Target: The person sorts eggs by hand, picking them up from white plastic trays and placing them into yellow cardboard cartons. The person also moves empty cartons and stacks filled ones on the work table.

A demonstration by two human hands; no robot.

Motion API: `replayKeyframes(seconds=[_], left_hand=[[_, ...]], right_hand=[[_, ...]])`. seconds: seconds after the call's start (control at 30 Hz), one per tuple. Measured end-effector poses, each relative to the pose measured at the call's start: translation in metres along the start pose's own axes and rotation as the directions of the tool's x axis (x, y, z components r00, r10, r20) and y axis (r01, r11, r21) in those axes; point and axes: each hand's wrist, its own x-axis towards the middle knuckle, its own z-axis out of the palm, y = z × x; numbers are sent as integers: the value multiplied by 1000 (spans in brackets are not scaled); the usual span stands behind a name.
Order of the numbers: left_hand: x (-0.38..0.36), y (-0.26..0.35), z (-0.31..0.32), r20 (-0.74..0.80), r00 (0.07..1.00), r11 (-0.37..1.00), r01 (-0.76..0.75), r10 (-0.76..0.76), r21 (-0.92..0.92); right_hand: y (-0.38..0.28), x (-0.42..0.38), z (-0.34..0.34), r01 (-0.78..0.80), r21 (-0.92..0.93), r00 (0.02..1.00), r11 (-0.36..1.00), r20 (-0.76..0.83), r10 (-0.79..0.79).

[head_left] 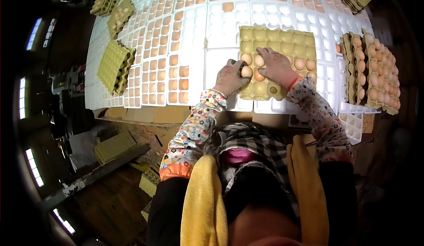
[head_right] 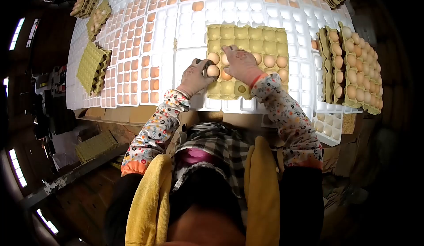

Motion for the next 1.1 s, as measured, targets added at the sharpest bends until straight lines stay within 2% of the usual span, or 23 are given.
replayKeyframes(seconds=[0.03, 0.07, 0.1, 0.17, 0.2, 0.23, 0.3, 0.37, 0.43, 0.5, 0.57, 0.6, 0.63, 0.7, 0.73, 0.8, 0.83, 0.9, 0.93, 0.97, 1.03, 1.07, 1.1], left_hand=[[-6, -12, 6, -147, 989, 987, -38, 15, -155], [-8, -12, -1, -17, 975, 657, 135, -220, -742], [-6, -11, -4, 21, 951, 283, 113, -310, -952], [7, -15, -27, 124, 975, 363, 184, -183, -914], [24, -24, -16, -66, 991, 899, 76, -115, -431], [26, 0, -31, -73, 997, 996, -4, 11, 90], [54, 12, -35, 207, 975, 905, -155, 76, 396], [66, 7, -37, 281, 946, 869, -272, 162, 413], [55, -7, -60, 260, 957, 966, -183, 131, 185], [37, -59, -79, 89, 981, 985, -171, 170, 3], [31, -115, -127, 53, 996, 976, -84, 75, 203], [39, -145, -144, 19, 999, 945, -33, 29, 326], [49, -173, -158, 24, 998, 923, -60, 55, 381], [84, -215, -173, 190, 961, 843, -268, 201, 466], [99, -224, -174, 296, 927, 798, -355, 231, 487], [129, -257, -160, 393, 847, 743, -514, 358, 429], [130, -233, -190, 488, 826, 769, -499, 282, 400], [153, -253, -186, 366, 887, 912, -367, 282, 186], [164, -267, -172, 80, 928, 930, -366, 364, 17], [176, -264, -166, -216, 908, 894, -401, 359, -199], [208, -263, -141, -534, 789, 888, -437, 303, -143], [215, -261, -129, -530, 782, 921, -388, 329, 0], [218, -264, -120, -348, 883, 949, -293, 317, 121]], right_hand=[[-2, 10, 8, 51, -196, 997, 979, 61, -40], [-3, 17, 5, 16, -203, 986, 979, 163, 18], [-7, 29, 0, -9, -215, 964, 977, 256, 66], [-23, 42, -9, -38, -194, 930, 980, 351, 105], [-23, 39, -15, -54, -167, 934, 984, 341, 110], [-20, 37, -11, -25, -199, 938, 980, 336, 92], [-19, 38, -1, 15, -301, 945, 953, 316, 85], [-21, 38, 7, 25, -436, 946, 899, 300, 120], [-31, 41, -6, 17, -393, 938, 919, 323, 121], [-28, 38, -16, -23, -271, 960, 962, 262, 97], [-33, 40, -28, -325, 351, 942, 878, 207, 265], [-38, 46, -23, -478, 725, 870, 496, 314, 379], [-57, 63, -20, -414, 791, 899, 451, 275, 342], [-95, 106, 3, -435, 773, 897, 461, 325, 300], [-114, 131, 22, -280, 710, 959, 646, 176, 223], [-131, 183, 66, -56, 383, 998, 922, 12, 55], [-132, 205, 82, 2, 153, 1000, 988, 6, -3], [-135, 240, 91, -110, 174, 989, 979, 118, 90], [-135, 257, 96, -162, 182, 976, 970, 173, 131], [-129, 268, 112, -138, 257, 990, 956, 7, 141], [-119, 285, 132, 46, 208, 989, 977, -146, -16], [-119, 281, 131, 72, 192, 978, 979, -207, -31], [-119, 272, 128, 90, 176, 962, 980, -269, -41]])
